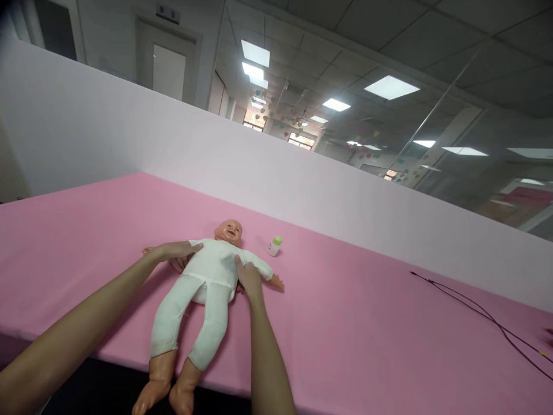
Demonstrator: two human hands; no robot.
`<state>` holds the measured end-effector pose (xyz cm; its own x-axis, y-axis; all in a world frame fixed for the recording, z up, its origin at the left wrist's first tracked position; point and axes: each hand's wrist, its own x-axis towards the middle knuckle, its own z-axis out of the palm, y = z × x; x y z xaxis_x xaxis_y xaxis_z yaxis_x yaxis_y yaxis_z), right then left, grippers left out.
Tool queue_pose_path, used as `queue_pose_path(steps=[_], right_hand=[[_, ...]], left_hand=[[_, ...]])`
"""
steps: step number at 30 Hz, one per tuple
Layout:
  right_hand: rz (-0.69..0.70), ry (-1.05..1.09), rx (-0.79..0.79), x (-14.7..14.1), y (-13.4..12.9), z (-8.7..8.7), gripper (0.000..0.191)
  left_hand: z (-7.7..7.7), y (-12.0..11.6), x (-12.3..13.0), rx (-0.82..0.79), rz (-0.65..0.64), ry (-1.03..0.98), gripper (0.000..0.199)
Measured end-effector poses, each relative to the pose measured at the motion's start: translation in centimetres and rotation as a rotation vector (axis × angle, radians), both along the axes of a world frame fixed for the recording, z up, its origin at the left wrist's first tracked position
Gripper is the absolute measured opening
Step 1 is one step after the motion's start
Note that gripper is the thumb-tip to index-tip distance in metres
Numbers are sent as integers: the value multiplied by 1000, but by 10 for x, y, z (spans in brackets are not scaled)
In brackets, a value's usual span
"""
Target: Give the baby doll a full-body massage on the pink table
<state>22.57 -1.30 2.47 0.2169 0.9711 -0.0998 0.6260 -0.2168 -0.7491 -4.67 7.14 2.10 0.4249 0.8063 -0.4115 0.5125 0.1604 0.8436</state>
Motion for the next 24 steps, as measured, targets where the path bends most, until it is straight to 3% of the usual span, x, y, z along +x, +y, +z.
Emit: queue_pose_path(steps=[5,7,9,11,14,17,20,24], right_hand=[[-118,-450,181,-2,4,-2,53],[-111,-541,312,-3,7,-5,41],[-50,-568,441,-4,11,-12,30],[4,-563,523,-3,15,-20,28],[25,-508,519,-3,23,-32,32],[11,-474,476,-2,30,-36,33],[36,-473,432,2,35,-30,32],[86,-435,402,24,38,-13,31]], left_hand=[[24,-16,13,675,135,112,49],[24,-20,21,839,82,99,49],[17,-21,28,828,-32,84,60],[4,-20,34,746,-100,97,86],[-17,-16,44,690,-90,140,108],[-27,-12,54,712,-49,196,109],[-20,-13,56,723,-46,246,102],[19,-23,58,799,-29,201,70]])
